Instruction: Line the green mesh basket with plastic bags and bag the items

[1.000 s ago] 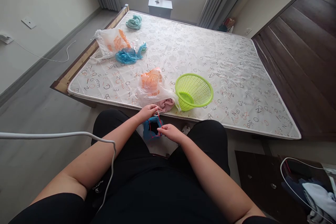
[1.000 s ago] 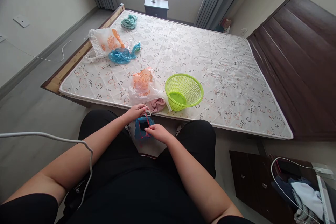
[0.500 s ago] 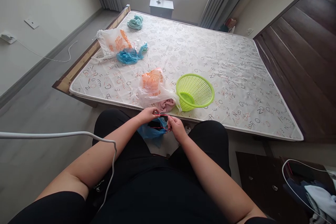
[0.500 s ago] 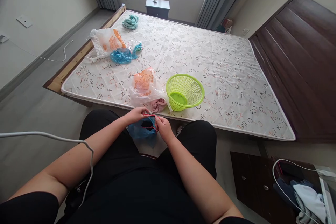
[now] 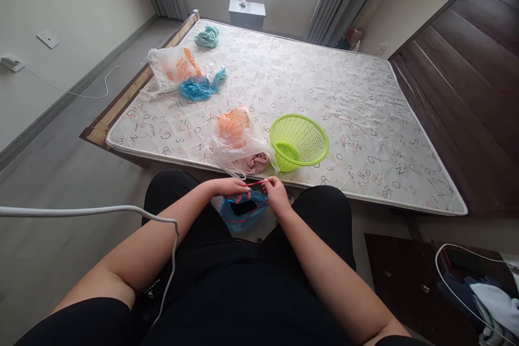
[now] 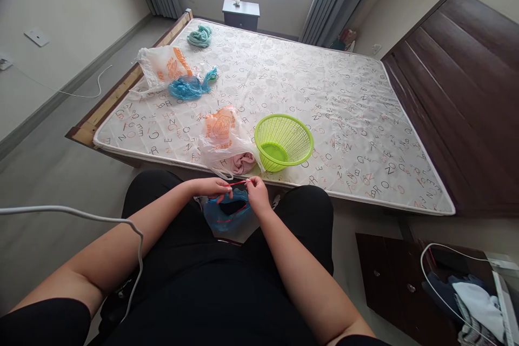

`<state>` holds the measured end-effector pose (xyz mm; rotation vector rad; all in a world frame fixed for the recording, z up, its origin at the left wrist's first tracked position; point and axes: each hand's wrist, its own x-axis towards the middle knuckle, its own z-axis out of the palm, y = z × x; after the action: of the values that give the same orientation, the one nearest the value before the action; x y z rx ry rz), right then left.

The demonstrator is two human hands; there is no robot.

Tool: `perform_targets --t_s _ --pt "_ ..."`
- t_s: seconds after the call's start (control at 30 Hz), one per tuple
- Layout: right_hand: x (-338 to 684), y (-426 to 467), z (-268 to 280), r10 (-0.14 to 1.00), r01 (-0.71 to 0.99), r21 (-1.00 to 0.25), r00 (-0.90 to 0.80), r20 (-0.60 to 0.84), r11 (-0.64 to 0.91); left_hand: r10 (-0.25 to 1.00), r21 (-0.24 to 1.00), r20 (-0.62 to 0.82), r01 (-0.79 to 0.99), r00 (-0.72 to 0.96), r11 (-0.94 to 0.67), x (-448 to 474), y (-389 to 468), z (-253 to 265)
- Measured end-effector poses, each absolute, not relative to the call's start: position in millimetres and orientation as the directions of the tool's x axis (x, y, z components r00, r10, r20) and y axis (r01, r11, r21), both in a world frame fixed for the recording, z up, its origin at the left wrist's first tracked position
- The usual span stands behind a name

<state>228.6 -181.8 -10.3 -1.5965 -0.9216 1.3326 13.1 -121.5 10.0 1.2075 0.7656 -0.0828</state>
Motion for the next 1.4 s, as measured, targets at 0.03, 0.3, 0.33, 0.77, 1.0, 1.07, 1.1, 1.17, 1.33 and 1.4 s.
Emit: perform_targets --t_s 0.03,0.3,0.33,0.77,1.0,1.07,1.1,1.17,1.33,1.4 --pt "228 -182 -13 0.911 0.044 -0.918 0.156 -0.383 -0.393 0.348 0.822 -0.537 0.384 0.768 0.419 14 -121 15" --pt "227 -185 -15 0.916 0.168 -0.901 0.084 -0.392 -0.401 0.579 0.786 -0.344 -0.111 0.739 0.608 6 -127 41" --pt "227 -185 -16 0.917 0.186 -0.898 0.089 -0.389 -0.399 0.602 0.767 -0.321 -0.172 0.731 0.618 2 -128 44" --pt "229 -187 -11 0.962 0.547 -0.795 0.078 -0.262 -0.261 0.867 0.614 -0.274 -0.618 0.417 0.492 -49 -124 70" --pt "231 -186 -15 0.907 0.495 -0.771 0.098 -0.409 -0.401 0.848 0.59 -0.27 -0.618 0.456 0.52 -48 -118 70" --pt "230 -187 -16 0.908 0.488 -0.779 0.075 -0.412 -0.394 0.849 0.592 -0.233 -0.624 0.474 0.51 -47 -118 69" --pt "230 -188 -16 0.909 0.479 -0.787 0.066 -0.411 -0.39 0.849 0.593 -0.222 -0.624 0.48 0.508 -47 -117 69" --pt "228 -188 -18 0.91 0.448 -0.804 0.057 -0.412 -0.392 0.85 0.604 -0.213 -0.619 0.482 0.502 -45 -116 67" --pt "228 -186 -22 0.927 0.388 -0.848 0.052 -0.372 -0.361 0.858 0.702 -0.226 -0.534 0.462 0.472 -38 -112 61" --pt "228 -186 -22 0.933 0.393 -0.851 0.063 -0.354 -0.35 0.847 0.784 -0.275 -0.403 0.455 0.471 -32 -111 55"
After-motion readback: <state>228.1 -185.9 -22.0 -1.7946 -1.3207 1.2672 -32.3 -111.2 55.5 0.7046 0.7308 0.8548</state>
